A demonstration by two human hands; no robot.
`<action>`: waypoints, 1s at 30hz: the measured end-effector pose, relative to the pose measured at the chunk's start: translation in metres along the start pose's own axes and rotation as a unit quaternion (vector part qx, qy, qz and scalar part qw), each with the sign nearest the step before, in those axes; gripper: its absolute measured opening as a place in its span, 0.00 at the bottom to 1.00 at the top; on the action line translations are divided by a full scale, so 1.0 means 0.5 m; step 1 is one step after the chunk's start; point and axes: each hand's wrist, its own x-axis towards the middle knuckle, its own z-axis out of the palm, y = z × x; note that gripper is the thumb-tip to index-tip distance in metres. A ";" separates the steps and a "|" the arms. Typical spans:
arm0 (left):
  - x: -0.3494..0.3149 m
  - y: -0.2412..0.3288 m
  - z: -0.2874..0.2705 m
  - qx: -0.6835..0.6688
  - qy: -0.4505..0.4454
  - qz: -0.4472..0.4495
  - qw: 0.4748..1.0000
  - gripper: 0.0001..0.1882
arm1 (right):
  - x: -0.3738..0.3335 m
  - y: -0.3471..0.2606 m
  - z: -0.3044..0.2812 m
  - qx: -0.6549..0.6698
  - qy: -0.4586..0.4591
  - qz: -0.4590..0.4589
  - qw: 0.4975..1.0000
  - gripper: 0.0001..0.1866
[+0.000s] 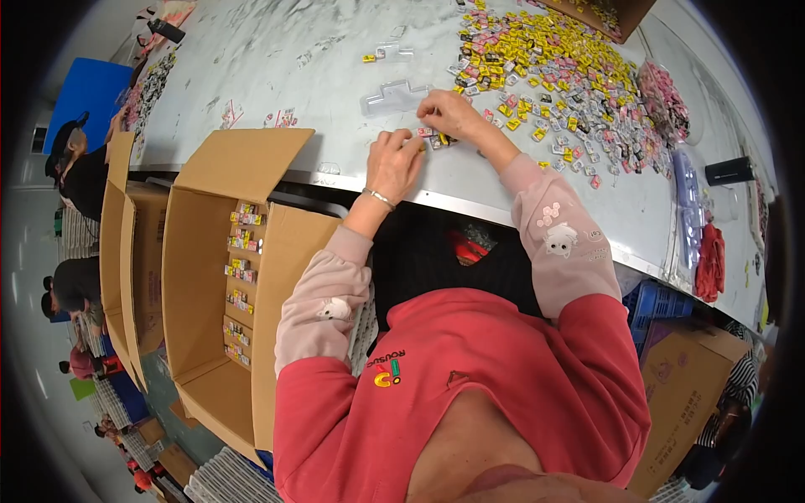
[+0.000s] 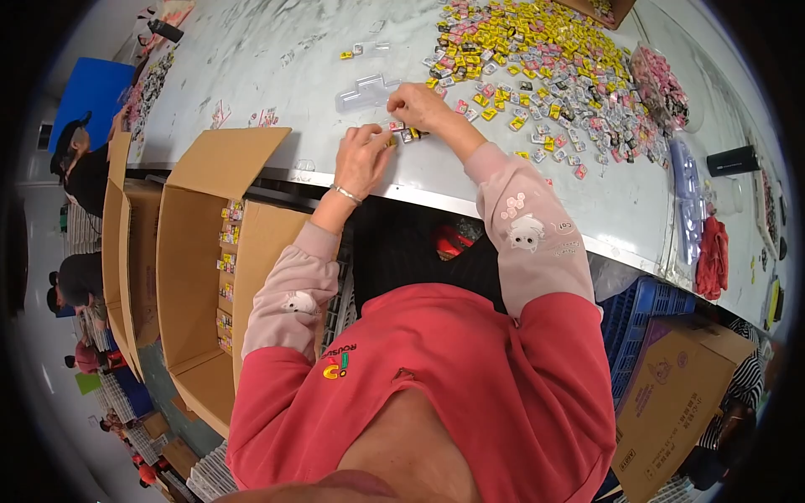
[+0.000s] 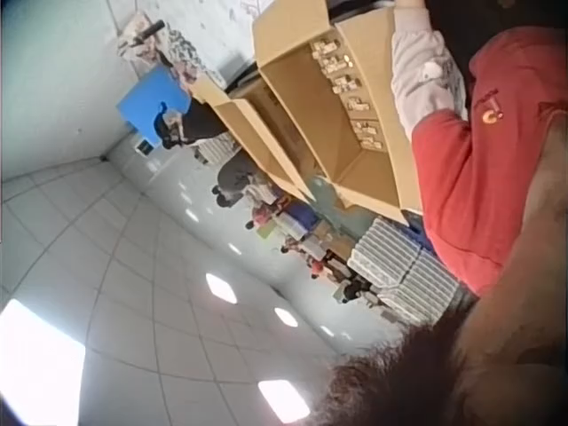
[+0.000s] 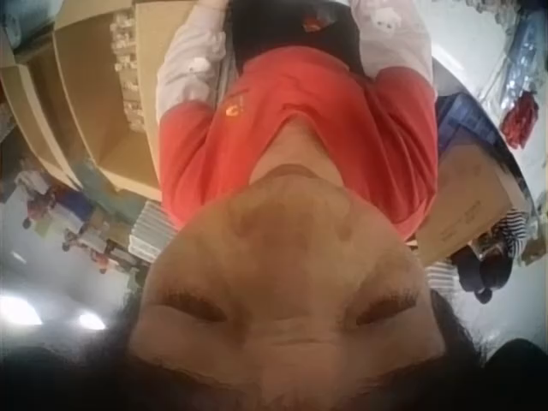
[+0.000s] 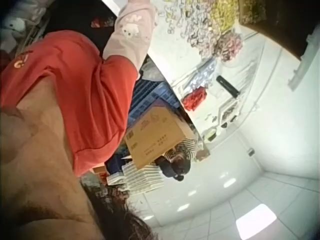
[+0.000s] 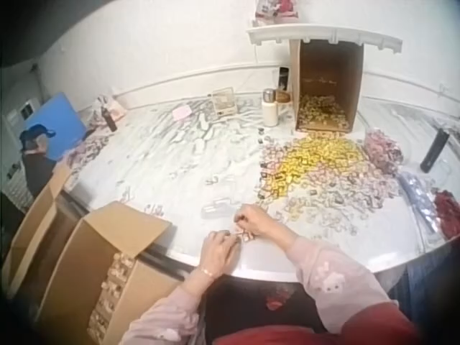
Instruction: Sorting small colorful plastic keycaps and organizing them into rows within a shipping box.
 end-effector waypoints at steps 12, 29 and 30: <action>-0.015 0.011 0.018 -0.015 -0.029 0.013 0.999 0.12 | -0.013 -0.023 0.027 -0.146 -0.087 -0.059 0.984 0.07; -0.023 -0.002 0.020 -0.066 -0.003 0.006 0.998 0.17 | -0.086 0.005 0.022 -0.040 0.099 -0.024 0.994 0.05; -0.019 0.005 0.018 -0.068 -0.003 0.007 0.998 0.17 | -0.082 0.018 0.007 0.063 0.129 0.026 0.989 0.06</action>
